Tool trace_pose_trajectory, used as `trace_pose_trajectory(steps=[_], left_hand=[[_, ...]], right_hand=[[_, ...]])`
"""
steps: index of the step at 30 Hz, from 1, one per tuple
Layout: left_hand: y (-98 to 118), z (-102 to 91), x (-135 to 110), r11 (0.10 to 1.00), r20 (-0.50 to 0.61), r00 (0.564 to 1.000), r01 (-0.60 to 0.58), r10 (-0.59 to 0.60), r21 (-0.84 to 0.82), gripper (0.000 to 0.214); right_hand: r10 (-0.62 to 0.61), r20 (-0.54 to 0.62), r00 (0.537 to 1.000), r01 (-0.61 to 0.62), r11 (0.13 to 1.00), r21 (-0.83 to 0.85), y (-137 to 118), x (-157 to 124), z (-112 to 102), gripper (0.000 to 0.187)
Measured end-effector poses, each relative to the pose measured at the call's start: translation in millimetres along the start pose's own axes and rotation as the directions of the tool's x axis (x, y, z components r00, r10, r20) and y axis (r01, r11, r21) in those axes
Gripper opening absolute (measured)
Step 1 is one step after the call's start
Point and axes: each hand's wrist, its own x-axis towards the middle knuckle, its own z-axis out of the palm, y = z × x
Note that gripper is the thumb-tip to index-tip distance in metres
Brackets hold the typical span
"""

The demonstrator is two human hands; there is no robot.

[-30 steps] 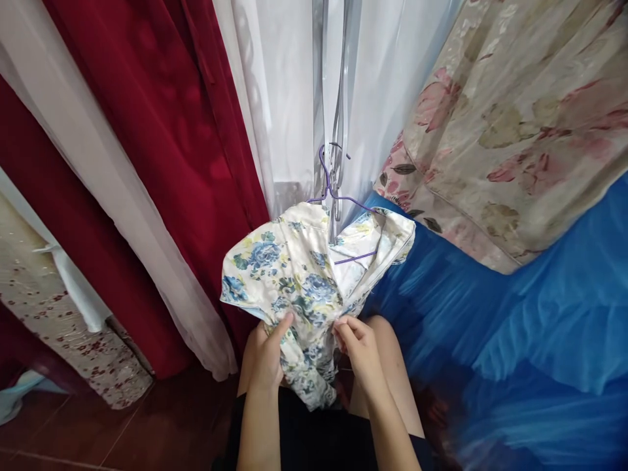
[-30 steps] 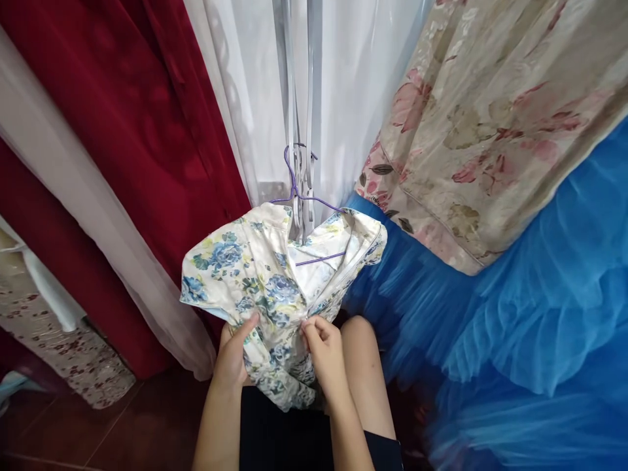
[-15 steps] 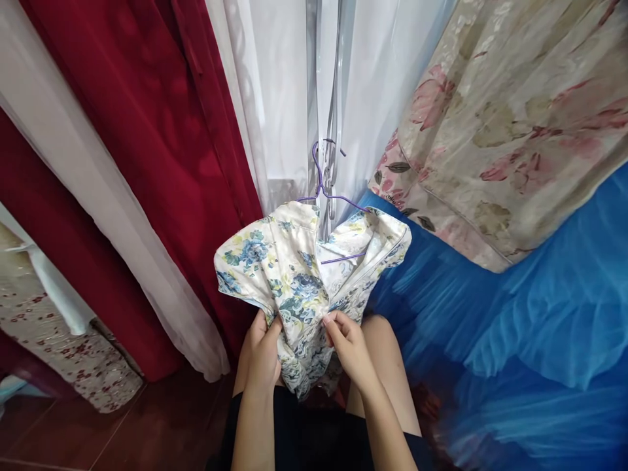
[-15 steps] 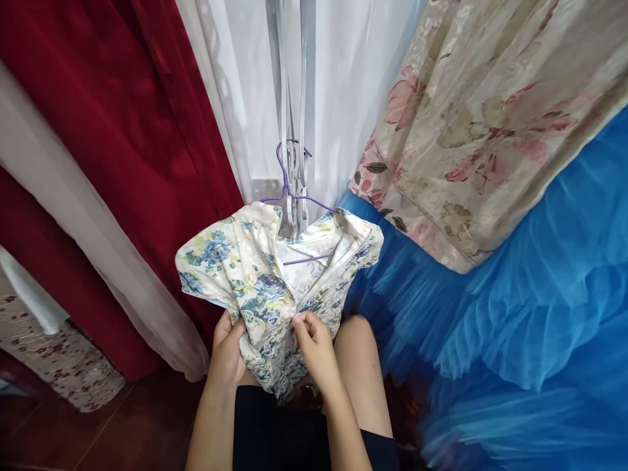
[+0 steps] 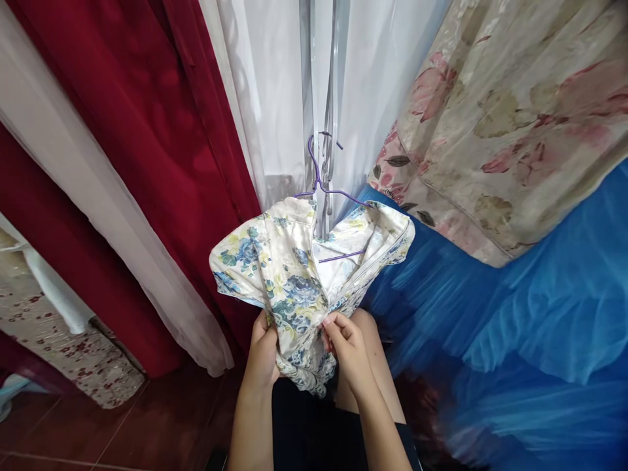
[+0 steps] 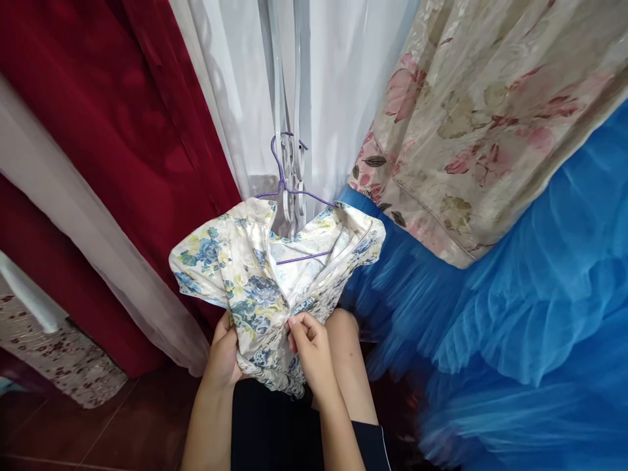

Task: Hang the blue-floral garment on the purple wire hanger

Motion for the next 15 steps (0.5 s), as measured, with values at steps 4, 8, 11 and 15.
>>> trace_pose_trajectory(steps=[4,8,11,15], left_hand=[[1,0.5,1,0.999,0.002,1.000,0.023,-0.023,0.028,0.048],[0,-0.3,3,0.998,-0.029,0.999,0.044,-0.043,0.037,0.048],[-1,-3.0,4,0.999,-0.021,0.999,0.034,-0.033,0.032,0.044],[-2,-4.5,2,0.997,0.014,0.999,0.041,-0.042,0.058,0.043]], right_hand=[[-0.016,-0.089,0.996,0.022,0.998,0.064,5,1,2,0.032],[-0.001,-0.057,0.998,0.004,0.998,0.061,3,0,4,0.033],[0.006,-0.069,0.998,-0.004,0.999,0.035,-1,-2,7,0.033],[0.004,-0.055,0.998,-0.003,1.000,0.015,-2,-3,11,0.029]])
